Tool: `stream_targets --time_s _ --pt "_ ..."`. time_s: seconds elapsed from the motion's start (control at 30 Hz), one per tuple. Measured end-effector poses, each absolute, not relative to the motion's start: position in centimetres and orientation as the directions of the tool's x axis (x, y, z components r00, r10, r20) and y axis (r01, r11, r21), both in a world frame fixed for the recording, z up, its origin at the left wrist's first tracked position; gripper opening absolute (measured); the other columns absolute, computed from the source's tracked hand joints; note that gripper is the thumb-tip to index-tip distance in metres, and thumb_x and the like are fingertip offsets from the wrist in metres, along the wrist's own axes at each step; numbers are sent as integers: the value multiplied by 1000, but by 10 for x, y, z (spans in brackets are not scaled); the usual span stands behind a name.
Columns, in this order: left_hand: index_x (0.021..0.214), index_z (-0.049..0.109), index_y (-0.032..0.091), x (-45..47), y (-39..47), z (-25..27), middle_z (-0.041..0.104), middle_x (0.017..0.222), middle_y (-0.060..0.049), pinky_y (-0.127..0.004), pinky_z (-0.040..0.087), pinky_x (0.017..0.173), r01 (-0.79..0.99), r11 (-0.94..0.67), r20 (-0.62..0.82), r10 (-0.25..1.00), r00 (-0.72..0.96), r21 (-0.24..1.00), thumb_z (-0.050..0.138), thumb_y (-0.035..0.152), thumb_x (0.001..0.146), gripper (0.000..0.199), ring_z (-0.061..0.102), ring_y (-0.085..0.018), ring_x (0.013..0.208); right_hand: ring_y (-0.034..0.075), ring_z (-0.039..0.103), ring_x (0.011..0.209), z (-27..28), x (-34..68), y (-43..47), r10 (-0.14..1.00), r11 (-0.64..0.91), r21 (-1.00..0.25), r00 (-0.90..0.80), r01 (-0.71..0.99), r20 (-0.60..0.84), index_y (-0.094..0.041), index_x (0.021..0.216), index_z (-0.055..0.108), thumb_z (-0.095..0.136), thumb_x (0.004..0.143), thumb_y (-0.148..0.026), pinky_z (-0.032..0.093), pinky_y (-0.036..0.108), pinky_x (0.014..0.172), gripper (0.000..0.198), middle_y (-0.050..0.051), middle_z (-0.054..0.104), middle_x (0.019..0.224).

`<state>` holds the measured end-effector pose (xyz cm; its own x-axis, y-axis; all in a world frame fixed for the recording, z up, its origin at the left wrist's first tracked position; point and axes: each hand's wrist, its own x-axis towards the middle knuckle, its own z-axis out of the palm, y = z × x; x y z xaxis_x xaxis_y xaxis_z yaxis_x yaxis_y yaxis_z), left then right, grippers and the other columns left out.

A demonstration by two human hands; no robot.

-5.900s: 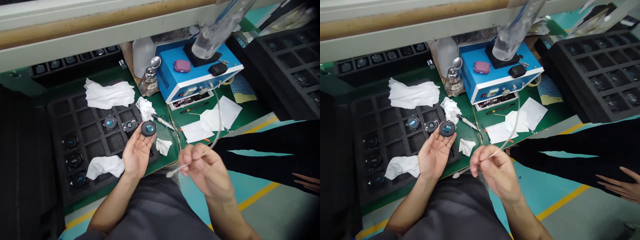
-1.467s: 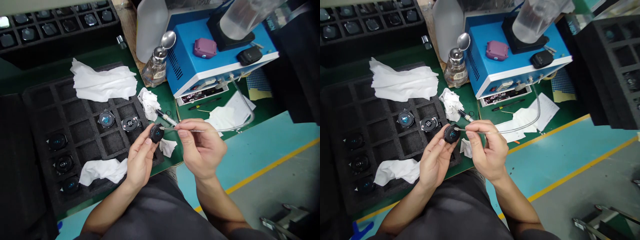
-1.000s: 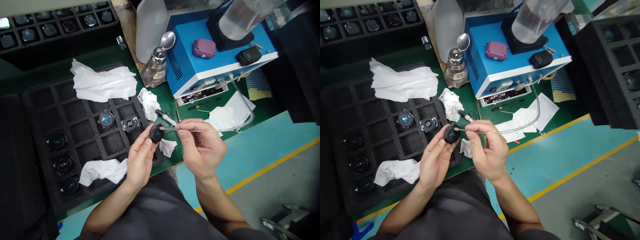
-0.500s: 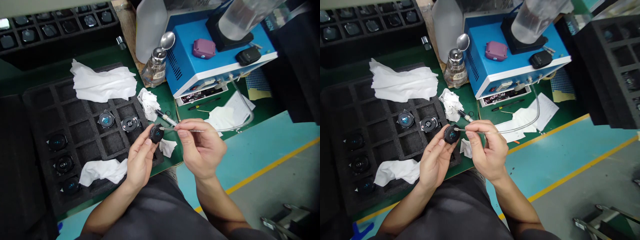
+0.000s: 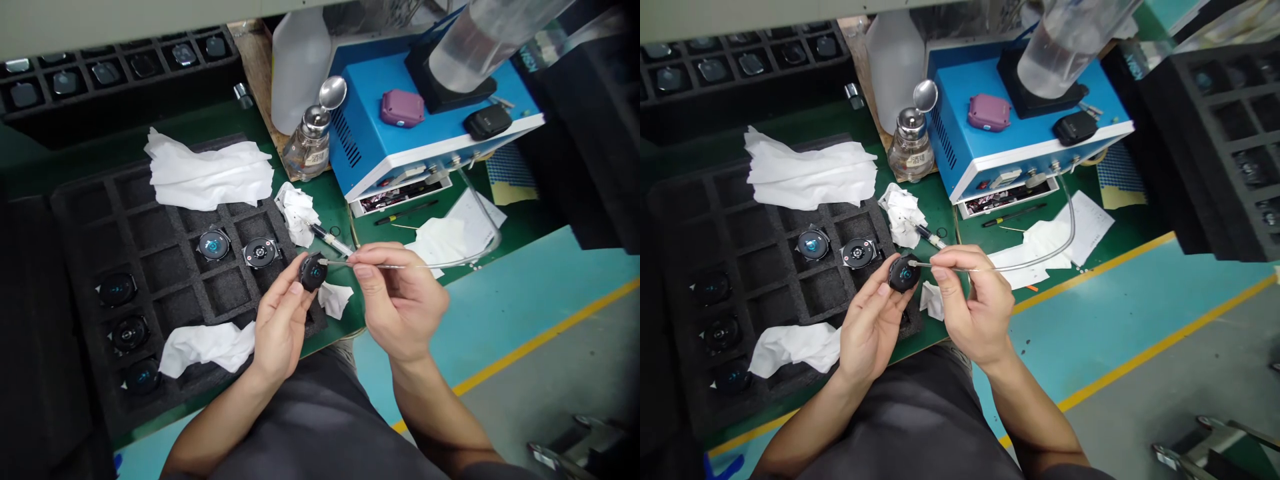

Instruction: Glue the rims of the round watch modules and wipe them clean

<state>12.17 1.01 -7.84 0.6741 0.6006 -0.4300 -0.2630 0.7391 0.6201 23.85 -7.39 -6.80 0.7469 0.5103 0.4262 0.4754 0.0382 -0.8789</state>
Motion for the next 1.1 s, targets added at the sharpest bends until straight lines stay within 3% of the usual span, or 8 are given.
stream_targets --time_s 0.53,1.1 --pt "119 79 25 125 15 -72 73 136 -9 -40 52 113 -256 721 -465 635 617 644 76 32 88 32 64 -28 134 16 68 96 -65 241 -68 555 45 -873 714 485 426 -24 105 68 61 96 -10 58 34 86 18 4 70 97" --pt "118 80 25 124 15 -72 72 136 -10 -47 44 120 -249 723 -473 633 613 644 78 33 87 32 61 -31 137 18 69 95 -64 241 -67 547 23 -866 720 499 428 -23 103 69 61 96 -12 60 36 84 15 4 71 96"
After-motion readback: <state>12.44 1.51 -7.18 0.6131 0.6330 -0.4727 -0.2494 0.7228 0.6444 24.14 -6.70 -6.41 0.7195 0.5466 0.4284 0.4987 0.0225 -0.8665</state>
